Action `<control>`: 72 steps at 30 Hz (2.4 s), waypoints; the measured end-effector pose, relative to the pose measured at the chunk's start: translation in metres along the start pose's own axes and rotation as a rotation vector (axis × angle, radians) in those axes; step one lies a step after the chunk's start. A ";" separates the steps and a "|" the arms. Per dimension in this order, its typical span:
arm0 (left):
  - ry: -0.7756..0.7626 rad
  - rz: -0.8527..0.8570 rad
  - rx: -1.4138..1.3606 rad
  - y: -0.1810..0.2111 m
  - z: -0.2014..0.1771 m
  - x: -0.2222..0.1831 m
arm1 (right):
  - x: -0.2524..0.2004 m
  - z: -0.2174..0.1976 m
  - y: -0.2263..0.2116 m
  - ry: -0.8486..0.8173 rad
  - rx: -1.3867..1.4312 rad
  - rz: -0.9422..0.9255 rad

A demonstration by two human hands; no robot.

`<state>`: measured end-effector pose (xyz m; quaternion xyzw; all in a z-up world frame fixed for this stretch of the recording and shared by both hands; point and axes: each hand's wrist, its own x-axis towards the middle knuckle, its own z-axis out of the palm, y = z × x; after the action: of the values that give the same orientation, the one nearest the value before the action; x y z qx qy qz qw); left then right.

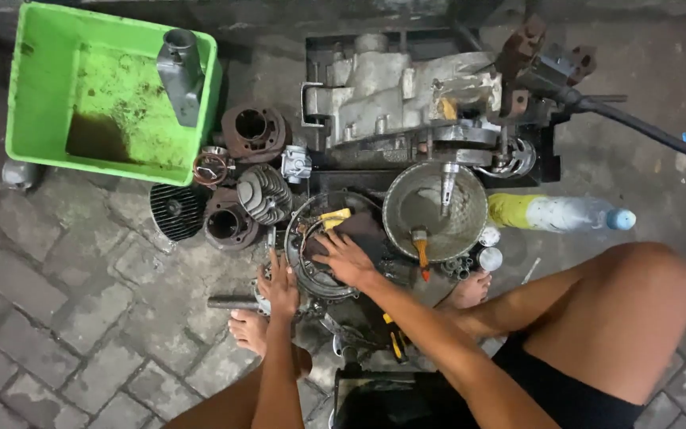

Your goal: The person scrubs a circular mechanical part with a brush and then wipes it with a cloth. The person continues to wipe the part thoroughly with the cloth.

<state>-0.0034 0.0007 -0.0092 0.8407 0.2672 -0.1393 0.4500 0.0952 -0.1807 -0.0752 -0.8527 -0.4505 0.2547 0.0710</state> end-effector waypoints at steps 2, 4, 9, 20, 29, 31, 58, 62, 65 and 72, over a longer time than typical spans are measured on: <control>0.022 0.035 0.006 -0.017 0.006 0.004 | -0.007 -0.009 -0.013 0.049 -0.107 0.041; 0.015 0.044 0.002 -0.033 0.013 0.011 | -0.008 -0.004 -0.017 0.075 -0.193 0.027; -0.012 0.076 -0.035 0.005 -0.007 -0.003 | -0.011 0.018 -0.006 0.169 -0.382 -0.069; 0.209 0.296 0.100 -0.060 0.027 0.022 | 0.025 -0.032 -0.012 0.609 0.747 0.587; 0.177 0.134 0.130 -0.034 0.022 0.011 | 0.017 0.029 0.009 0.982 0.845 0.607; 0.150 0.136 0.113 -0.054 0.030 0.015 | -0.007 0.027 -0.011 0.727 0.579 0.428; 0.045 0.020 0.107 -0.085 0.045 0.030 | -0.043 0.056 -0.017 0.102 0.111 -0.059; 0.025 0.038 0.063 -0.059 0.031 0.019 | -0.036 0.031 -0.022 0.032 0.051 0.021; 0.077 0.054 0.065 -0.075 0.040 0.024 | -0.042 0.018 -0.036 0.014 0.316 0.141; 0.111 0.061 0.151 -0.083 0.045 0.028 | -0.049 0.003 -0.037 -0.039 0.060 0.085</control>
<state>-0.0275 0.0096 -0.1045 0.8865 0.2547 -0.0984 0.3737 0.0440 -0.1993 -0.0470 -0.8635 -0.4072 0.2875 0.0769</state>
